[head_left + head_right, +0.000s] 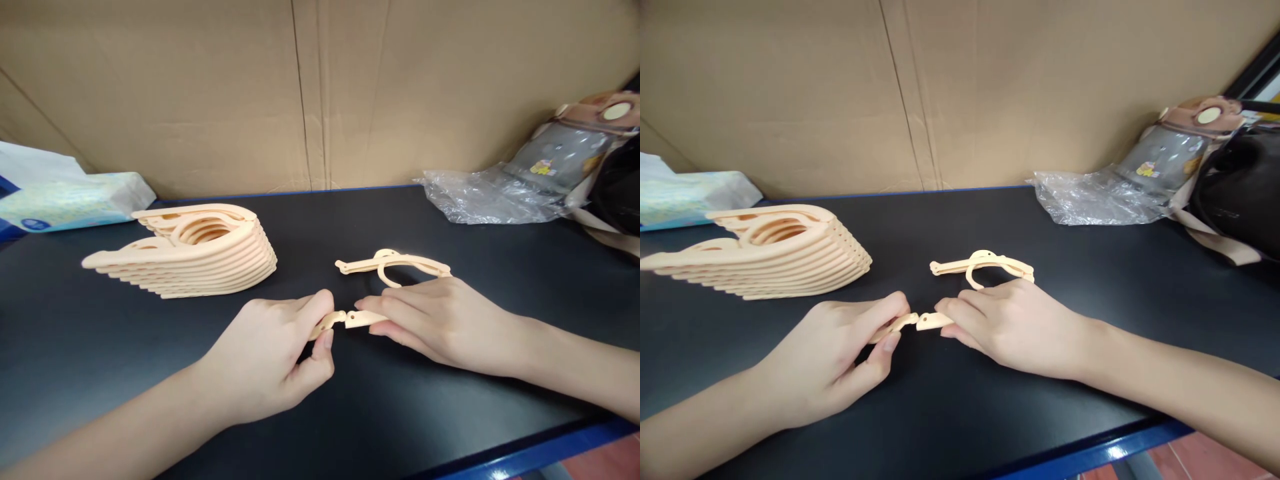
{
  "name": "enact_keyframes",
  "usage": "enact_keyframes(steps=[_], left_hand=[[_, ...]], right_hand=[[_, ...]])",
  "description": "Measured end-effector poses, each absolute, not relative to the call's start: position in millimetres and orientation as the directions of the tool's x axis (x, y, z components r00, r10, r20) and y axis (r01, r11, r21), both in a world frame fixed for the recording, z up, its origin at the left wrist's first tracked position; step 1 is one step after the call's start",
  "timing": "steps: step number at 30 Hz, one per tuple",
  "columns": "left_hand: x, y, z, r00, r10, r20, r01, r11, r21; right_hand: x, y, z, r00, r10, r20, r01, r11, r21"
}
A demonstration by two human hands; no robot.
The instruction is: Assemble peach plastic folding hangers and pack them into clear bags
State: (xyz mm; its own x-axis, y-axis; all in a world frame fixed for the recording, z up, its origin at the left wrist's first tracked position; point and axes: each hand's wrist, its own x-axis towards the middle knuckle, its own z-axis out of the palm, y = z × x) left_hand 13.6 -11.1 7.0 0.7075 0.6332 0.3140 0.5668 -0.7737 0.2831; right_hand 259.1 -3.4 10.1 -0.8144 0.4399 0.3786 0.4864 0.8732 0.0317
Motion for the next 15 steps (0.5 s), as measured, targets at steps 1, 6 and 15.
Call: enact_keyframes(steps=[1, 6, 15], left_hand=[[13.6, -11.3, 7.2, 0.709, 0.634, 0.309, 0.568, -0.773, 0.283], [14.3, -11.4, 7.1, 0.709, 0.635, 0.305, 0.562, -0.771, 0.299], [12.7, -12.3, 6.8, 0.765, 0.594, 0.247, 0.544, -0.803, 0.245]], right_hand=[[259.0, -3.6, 10.1, -0.816, 0.44, 0.375, 0.484, 0.874, 0.027], [257.2, -4.0, 11.0, -0.828, 0.423, 0.368, 0.474, 0.878, 0.058], [254.7, -4.9, 9.6, -0.819, 0.391, 0.419, 0.479, 0.868, 0.127]])
